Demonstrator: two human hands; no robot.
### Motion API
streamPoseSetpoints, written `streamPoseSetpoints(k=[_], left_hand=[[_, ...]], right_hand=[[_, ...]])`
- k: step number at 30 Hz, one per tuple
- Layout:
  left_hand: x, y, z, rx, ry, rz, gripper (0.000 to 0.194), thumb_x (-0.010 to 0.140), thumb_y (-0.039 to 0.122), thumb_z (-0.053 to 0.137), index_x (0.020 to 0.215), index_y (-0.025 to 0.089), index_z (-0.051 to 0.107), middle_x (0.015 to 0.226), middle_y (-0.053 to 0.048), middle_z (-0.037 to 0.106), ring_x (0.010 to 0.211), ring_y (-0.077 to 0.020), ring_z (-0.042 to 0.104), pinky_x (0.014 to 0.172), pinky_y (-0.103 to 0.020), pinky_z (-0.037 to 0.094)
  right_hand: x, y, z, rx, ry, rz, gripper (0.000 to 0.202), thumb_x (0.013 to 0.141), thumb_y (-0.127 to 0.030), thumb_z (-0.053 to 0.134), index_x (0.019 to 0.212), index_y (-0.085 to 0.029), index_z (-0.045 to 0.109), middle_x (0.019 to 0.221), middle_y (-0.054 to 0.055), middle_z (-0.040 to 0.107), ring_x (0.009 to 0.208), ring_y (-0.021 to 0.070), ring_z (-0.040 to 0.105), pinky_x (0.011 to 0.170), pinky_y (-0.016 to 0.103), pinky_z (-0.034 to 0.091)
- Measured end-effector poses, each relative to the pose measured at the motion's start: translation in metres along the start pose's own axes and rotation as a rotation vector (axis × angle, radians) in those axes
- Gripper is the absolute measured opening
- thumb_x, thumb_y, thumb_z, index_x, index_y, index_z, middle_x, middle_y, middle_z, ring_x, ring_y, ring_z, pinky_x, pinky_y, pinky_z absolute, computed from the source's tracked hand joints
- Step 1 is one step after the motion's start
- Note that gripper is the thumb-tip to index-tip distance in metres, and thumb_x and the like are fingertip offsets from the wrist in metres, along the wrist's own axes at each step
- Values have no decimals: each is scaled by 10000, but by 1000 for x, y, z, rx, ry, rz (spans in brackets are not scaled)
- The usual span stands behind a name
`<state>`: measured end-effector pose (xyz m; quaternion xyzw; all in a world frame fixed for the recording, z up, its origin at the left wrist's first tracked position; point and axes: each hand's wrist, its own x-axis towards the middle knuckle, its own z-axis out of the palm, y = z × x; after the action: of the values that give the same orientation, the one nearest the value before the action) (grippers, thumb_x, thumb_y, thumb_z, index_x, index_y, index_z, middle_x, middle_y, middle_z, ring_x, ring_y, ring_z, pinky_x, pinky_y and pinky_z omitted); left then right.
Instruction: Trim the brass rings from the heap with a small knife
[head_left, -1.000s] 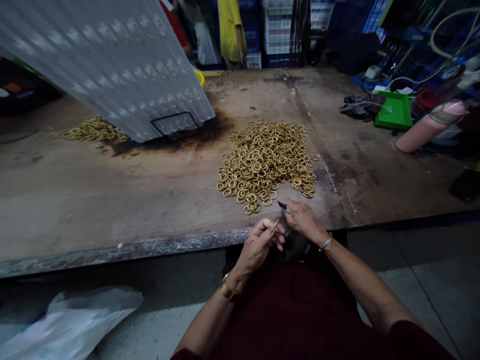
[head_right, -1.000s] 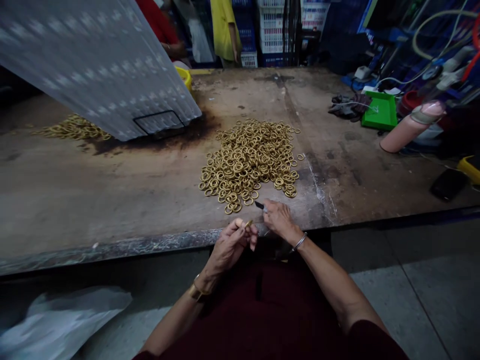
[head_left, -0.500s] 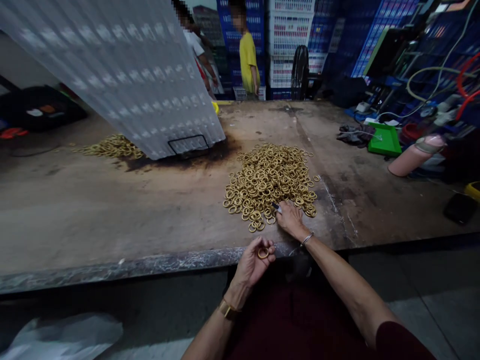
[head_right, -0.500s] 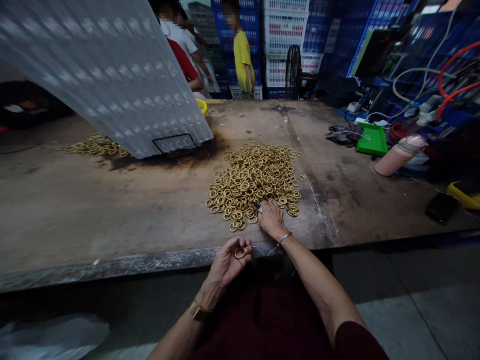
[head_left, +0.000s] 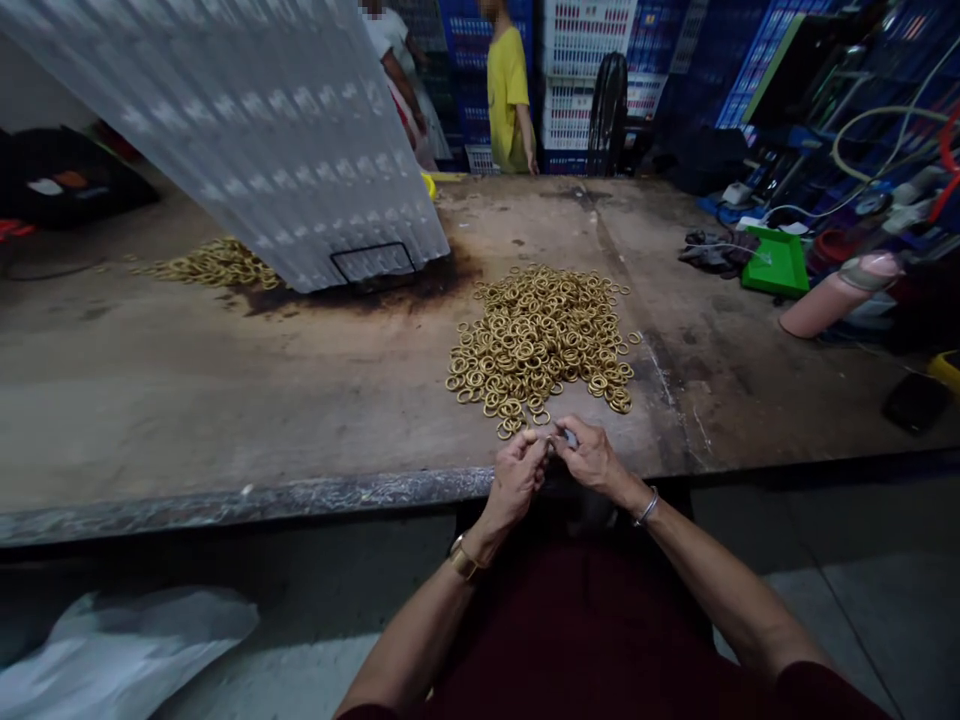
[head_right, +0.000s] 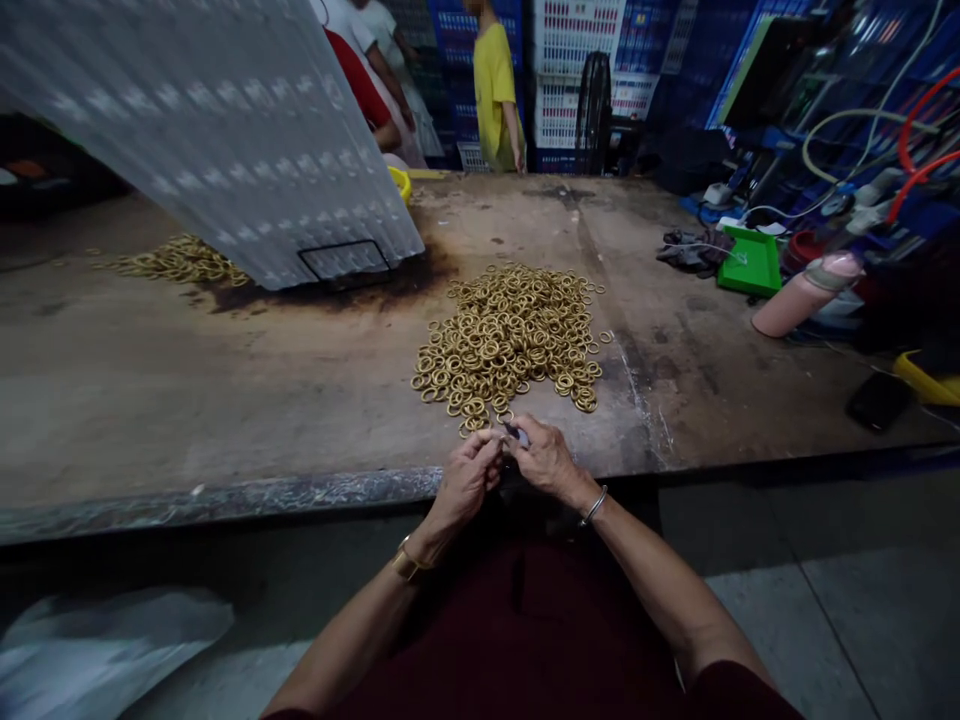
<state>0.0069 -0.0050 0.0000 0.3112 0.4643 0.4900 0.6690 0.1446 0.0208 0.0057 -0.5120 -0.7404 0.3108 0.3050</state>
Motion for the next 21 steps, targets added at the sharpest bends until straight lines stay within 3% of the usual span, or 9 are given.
streamPoseSetpoints(k=[5, 10, 14, 18, 21], left_hand=[[-6, 0, 1, 197, 86, 219, 248, 709, 408, 666, 714, 178, 573, 555, 52, 481, 497, -74, 408, 489, -192, 340], [-7, -3, 0, 342, 113, 405, 158, 740, 339, 646, 716, 185, 615, 641, 11, 584, 630, -118, 510, 658, -237, 416], [-7, -6, -2, 268, 36, 291, 228, 763, 394, 622, 779, 167, 601, 657, 8, 584, 601, -100, 509, 604, -219, 411], [-7, -8, -5, 159, -49, 58, 331, 745, 478, 626, 846, 169, 564, 571, 63, 484, 401, -34, 322, 395, -167, 236], [-8, -8, -6, 118, -99, 33, 335, 752, 491, 618, 802, 170, 537, 589, 61, 481, 387, -22, 297, 373, -161, 208]], right_hand=[[-1, -1, 5, 266, 22, 234, 199, 774, -376, 501, 737, -185, 547, 566, -49, 442, 528, 92, 392, 507, 201, 317], [-3, 3, 10, 626, -128, 438, 317, 741, -478, 520, 831, -175, 535, 535, -60, 500, 385, 56, 323, 391, 196, 245], [-3, 3, 10, 677, -80, 458, 290, 697, -451, 555, 786, -177, 523, 522, -68, 501, 367, 43, 323, 371, 184, 234], [-1, 4, 9, 605, -19, 417, 240, 681, -405, 566, 757, -180, 527, 518, -74, 489, 381, 45, 331, 381, 184, 253], [-2, 5, 8, 583, -27, 368, 218, 700, -389, 552, 748, -176, 541, 528, -67, 495, 399, 47, 341, 399, 186, 270]])
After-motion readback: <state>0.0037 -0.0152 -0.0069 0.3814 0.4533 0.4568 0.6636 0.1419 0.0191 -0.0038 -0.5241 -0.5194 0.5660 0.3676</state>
